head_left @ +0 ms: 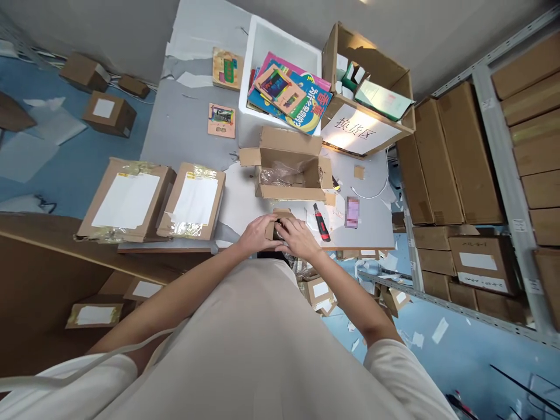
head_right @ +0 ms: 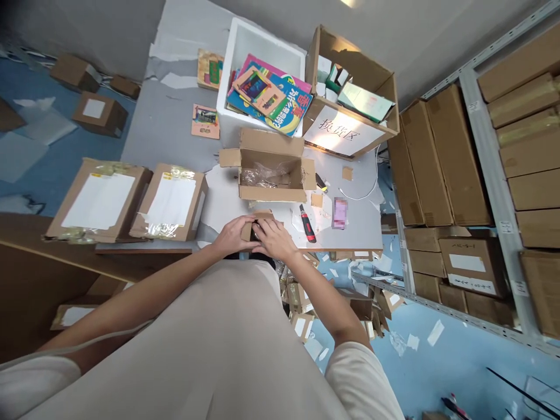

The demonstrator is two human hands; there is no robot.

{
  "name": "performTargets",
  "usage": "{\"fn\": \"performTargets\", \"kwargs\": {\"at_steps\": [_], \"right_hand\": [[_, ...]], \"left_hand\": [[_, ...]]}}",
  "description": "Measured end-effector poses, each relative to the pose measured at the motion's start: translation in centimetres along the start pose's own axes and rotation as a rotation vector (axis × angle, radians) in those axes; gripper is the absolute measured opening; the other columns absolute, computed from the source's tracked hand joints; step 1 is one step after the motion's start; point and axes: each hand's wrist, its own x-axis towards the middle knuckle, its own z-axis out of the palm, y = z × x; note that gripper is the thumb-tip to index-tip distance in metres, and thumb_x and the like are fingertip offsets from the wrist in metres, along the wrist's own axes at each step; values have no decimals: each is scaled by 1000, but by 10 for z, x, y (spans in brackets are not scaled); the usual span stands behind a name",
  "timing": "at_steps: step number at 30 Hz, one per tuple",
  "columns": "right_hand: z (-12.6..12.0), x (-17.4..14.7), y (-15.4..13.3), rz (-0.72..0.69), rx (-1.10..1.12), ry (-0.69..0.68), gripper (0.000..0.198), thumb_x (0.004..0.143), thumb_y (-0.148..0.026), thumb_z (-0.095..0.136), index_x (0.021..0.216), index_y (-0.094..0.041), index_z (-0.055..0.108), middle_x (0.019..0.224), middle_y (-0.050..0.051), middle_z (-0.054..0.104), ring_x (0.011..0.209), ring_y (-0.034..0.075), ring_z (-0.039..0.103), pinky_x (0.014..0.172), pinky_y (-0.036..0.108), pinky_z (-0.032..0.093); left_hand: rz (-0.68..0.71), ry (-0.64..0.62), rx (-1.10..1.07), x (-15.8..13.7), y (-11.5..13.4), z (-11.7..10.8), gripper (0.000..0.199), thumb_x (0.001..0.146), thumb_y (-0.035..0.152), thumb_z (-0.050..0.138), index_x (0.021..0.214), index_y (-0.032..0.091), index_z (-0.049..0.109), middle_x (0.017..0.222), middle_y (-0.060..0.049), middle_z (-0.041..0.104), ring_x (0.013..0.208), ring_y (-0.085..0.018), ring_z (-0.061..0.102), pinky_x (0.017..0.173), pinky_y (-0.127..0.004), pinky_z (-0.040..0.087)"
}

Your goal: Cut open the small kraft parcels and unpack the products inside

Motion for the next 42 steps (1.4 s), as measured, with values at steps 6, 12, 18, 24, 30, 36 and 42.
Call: {"fn": "performTargets", "kwargs": {"at_steps": [6,12,18,24,30,36,42], "right_hand": [[25,-31,-13,419,254,409,62,92,-53,45,143,-19,39,140,19,42,129,33,41,105,53,35],[51,-39,-20,522,793,543,39,94,-46,41,114,-21,64,127,15,52,119,26,52,103,48,42],[45,0,15,886,1449,677,57,81,-65,54,122,-25,54,115,8,62,110,22,59,96,42,47],[33,-1,3,695,1550,651,62,88,-68,40,131,-25,51,110,6,69,110,22,62,100,43,45],[17,-20,11,322,1040,418,46,89,-56,51,121,-26,65,136,9,57,128,23,50,110,42,36],[28,-29,17,221,638,288,41,93,-44,51,129,-26,59,149,9,42,144,25,28,115,49,30],[33,-27,4,280,483,303,33,95,-35,48,125,-23,58,145,14,46,140,26,34,111,53,36]], "left_hand": [[-62,57,-123,-13,5,5,100,69,50,76,145,20,19,139,-19,50,123,-29,55,101,-45,47],[1,-29,-32,-19,2,9,53,79,42,69,123,21,49,146,-19,35,137,-32,39,108,-50,40],[117,-198,-65,-16,-2,4,40,80,33,69,115,22,55,143,-17,35,134,-31,42,105,-48,44],[-2,-112,-95,-21,-1,8,80,75,39,74,139,21,29,147,-21,31,138,-33,36,108,-54,38],[-131,-201,-99,-3,-7,0,94,68,48,78,141,21,27,138,-16,46,129,-31,47,106,-50,41],[-105,-193,-92,9,-9,-4,95,63,49,80,139,18,31,136,-16,49,126,-32,49,104,-50,42],[-94,-186,-66,6,-10,-3,87,63,48,80,133,20,38,131,-14,53,122,-31,52,102,-48,44]]}}
